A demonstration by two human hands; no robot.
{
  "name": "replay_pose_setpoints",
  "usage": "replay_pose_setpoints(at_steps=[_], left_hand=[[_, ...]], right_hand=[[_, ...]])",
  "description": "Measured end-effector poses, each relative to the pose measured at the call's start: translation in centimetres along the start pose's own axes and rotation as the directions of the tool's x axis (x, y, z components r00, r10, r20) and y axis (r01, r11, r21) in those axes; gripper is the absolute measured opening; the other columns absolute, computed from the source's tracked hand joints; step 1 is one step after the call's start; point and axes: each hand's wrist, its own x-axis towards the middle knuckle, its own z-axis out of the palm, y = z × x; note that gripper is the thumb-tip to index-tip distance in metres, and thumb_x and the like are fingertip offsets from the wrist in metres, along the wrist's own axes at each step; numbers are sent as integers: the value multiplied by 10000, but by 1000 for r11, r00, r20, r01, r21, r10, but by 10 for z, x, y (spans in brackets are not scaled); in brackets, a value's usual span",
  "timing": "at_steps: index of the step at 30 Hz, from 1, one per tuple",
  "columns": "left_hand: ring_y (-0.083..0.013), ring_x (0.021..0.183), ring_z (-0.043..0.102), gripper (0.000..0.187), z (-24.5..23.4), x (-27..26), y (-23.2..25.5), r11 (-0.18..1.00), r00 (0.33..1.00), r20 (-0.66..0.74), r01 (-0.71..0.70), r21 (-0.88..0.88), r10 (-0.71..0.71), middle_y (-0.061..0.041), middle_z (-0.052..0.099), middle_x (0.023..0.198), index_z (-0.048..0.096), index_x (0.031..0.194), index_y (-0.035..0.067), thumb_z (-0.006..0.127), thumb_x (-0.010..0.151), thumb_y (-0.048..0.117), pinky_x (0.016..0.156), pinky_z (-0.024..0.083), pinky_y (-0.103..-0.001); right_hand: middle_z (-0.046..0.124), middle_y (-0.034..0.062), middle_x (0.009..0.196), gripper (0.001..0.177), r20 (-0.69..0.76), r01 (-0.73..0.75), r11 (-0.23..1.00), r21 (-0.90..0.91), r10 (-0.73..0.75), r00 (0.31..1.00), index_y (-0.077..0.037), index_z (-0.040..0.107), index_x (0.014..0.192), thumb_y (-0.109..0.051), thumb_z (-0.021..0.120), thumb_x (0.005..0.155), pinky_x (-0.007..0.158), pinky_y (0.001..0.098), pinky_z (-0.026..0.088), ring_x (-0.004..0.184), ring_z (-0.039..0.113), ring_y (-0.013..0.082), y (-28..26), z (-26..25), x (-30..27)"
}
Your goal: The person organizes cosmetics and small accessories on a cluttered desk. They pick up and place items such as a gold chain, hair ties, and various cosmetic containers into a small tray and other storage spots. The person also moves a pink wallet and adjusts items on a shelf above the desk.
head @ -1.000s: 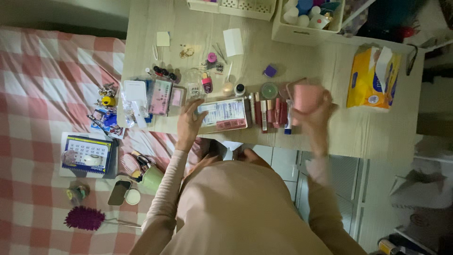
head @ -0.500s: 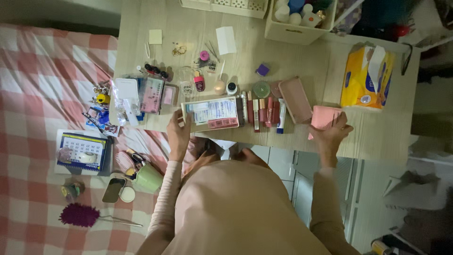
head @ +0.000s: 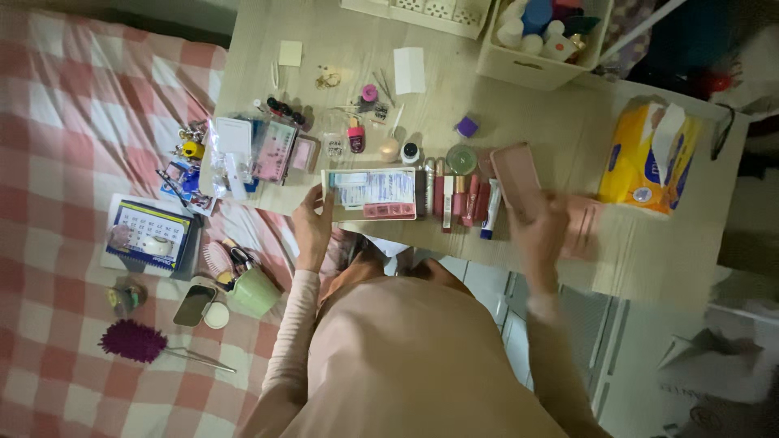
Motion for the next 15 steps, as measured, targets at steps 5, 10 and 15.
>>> replay_pose_setpoints(at_steps=[5,10,15], left_hand=[[-288,963,777,374,1,-1,3,998,1000,9,-7,-56,7,-217,764,1077,675,1245,-43,661,990,231,798,588,-373],[-283,995,770,367,1,0,10,998,1000,-4,14,-60,-15,-213,767,1086,681,1243,-43,662,986,218,826,581,-366],[-278,1026,770,361,1,3,4,997,999,15,40,-70,-39,-209,767,1097,685,1252,-38,657,982,201,853,582,-361]], right_hand=[[743,151,961,203,103,-55,998,42,50,993,-16,716,963,-188,812,913,793,435,551,852,713,309,-7,29,13],[741,179,882,144,32,-112,989,99,109,994,18,720,933,-119,764,919,706,413,556,778,723,310,4,39,35],[719,205,860,140,87,-154,976,155,142,986,59,684,931,-71,734,939,710,410,559,774,724,308,24,50,71]])
